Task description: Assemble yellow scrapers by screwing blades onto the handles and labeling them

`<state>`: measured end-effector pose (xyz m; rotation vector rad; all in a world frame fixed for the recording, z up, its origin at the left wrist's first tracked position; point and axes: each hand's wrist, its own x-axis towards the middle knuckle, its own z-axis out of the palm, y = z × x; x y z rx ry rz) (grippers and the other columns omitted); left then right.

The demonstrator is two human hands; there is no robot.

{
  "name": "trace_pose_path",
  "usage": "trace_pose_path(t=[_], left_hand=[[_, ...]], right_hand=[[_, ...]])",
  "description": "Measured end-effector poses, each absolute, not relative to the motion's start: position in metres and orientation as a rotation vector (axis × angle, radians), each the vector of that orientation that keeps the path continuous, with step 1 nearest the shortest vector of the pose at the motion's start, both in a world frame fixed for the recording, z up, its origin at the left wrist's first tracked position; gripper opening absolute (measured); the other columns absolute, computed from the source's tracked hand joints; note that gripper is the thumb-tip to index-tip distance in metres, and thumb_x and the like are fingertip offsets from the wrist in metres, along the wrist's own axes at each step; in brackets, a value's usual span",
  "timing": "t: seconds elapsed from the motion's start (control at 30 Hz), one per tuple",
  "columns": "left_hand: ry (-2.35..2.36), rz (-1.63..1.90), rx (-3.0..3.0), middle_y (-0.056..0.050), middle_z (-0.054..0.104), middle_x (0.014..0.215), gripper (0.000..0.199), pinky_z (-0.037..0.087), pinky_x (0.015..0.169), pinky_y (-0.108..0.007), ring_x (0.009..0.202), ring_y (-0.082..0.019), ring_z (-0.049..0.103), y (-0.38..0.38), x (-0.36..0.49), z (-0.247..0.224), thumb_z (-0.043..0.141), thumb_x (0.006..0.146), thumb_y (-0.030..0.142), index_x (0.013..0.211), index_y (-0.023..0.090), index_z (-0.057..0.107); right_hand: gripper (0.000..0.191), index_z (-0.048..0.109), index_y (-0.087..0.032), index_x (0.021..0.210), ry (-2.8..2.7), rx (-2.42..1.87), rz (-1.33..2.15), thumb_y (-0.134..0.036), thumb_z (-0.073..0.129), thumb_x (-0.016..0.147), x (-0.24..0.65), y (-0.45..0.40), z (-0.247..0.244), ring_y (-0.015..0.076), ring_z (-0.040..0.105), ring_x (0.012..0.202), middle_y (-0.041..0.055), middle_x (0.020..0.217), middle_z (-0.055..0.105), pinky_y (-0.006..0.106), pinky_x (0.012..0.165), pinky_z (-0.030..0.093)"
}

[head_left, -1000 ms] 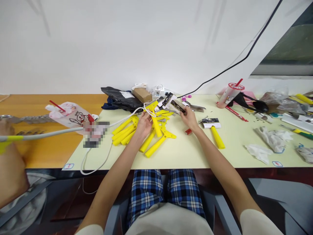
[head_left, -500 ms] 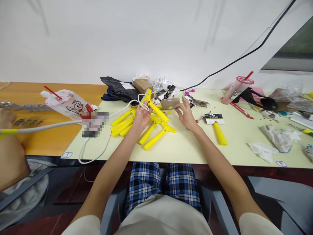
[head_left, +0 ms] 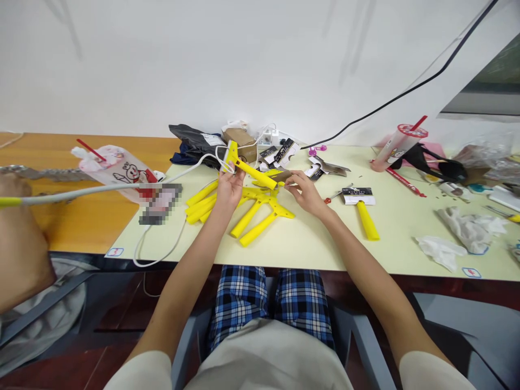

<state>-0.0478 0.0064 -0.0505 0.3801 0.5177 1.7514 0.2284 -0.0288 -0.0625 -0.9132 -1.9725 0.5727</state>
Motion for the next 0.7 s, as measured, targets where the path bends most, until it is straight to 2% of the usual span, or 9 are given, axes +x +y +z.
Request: trace_pose_path(t=[0.07,0.13,0.27,0.4,0.5,0.6,0.7], left_hand=[[0.538,1.769,0.363,-0.007,0.085,0.123,0.026,0.060,0.119,-0.036,0.122,-0.019,0.080,0.008,-0.049,-0.052,0.071,0.097,0.003,0.116,0.021,0.074],[0.550,1.774,0.351,-0.005,0.086,0.118,0.027,0.060,0.119,-0.036,0.120,-0.017,0.081,0.009,-0.048,-0.054,0.069,0.096,0.000,0.112,0.021,0.073],[0.557,1.740,0.365,-0.005,0.086,0.120,0.040,0.061,0.117,-0.037,0.120,-0.018,0.081,0.005,-0.042,-0.054,0.068,0.094,-0.003,0.124,0.024,0.073],[0.570,1.713,0.392,-0.005,0.084,0.126,0.051,0.060,0.117,-0.037,0.124,-0.019,0.080,0.002,-0.036,-0.056,0.075,0.089,-0.003,0.130,0.027,0.071],[0.582,1.709,0.403,-0.005,0.084,0.127,0.048,0.059,0.119,-0.038,0.127,-0.020,0.079,0.002,-0.036,-0.059,0.077,0.087,-0.001,0.126,0.026,0.071],[0.595,1.704,0.376,-0.006,0.084,0.127,0.042,0.059,0.118,-0.037,0.127,-0.020,0.079,0.004,-0.038,-0.060,0.074,0.089,0.000,0.122,0.024,0.071],[0.583,1.690,0.352,-0.007,0.084,0.126,0.038,0.059,0.119,-0.038,0.128,-0.020,0.078,0.003,-0.038,-0.058,0.068,0.092,0.000,0.123,0.023,0.072]], right_hand=[[0.023,0.070,-0.028,0.112,-1.969,-0.904,0.623,-0.048,0.059,0.110,0.228,-0.029,-0.061,0.0331,0.059,0.144,0.0157,0.141,0.060,0.054,0.104,0.069],[0.026,0.070,-0.028,0.111,-1.940,-0.898,0.668,-0.053,0.062,0.109,0.228,-0.029,-0.060,0.0339,0.057,0.144,0.0150,0.134,0.062,0.051,0.100,0.070],[0.038,0.067,-0.029,0.112,-1.757,-0.906,0.812,-0.064,0.074,0.101,0.221,-0.028,-0.060,0.0275,0.067,0.114,0.0082,0.119,0.064,0.049,0.102,0.067],[0.050,0.063,-0.030,0.111,-1.596,-0.906,1.002,-0.073,0.081,0.092,0.210,-0.031,-0.062,0.0210,0.068,0.095,0.0006,0.102,0.062,0.046,0.103,0.066],[0.053,0.061,-0.031,0.114,-1.514,-0.919,1.045,-0.072,0.084,0.089,0.204,-0.034,-0.061,0.0186,0.070,0.095,0.0007,0.113,0.066,0.042,0.101,0.065],[0.062,0.056,-0.033,0.124,-1.460,-0.916,1.071,-0.069,0.089,0.086,0.201,-0.036,-0.060,0.0213,0.076,0.105,0.0039,0.129,0.072,0.044,0.104,0.064],[0.073,0.053,-0.032,0.129,-1.461,-0.937,1.129,-0.070,0.093,0.080,0.199,-0.035,-0.063,0.0258,0.079,0.107,0.0048,0.118,0.078,0.047,0.103,0.065]])
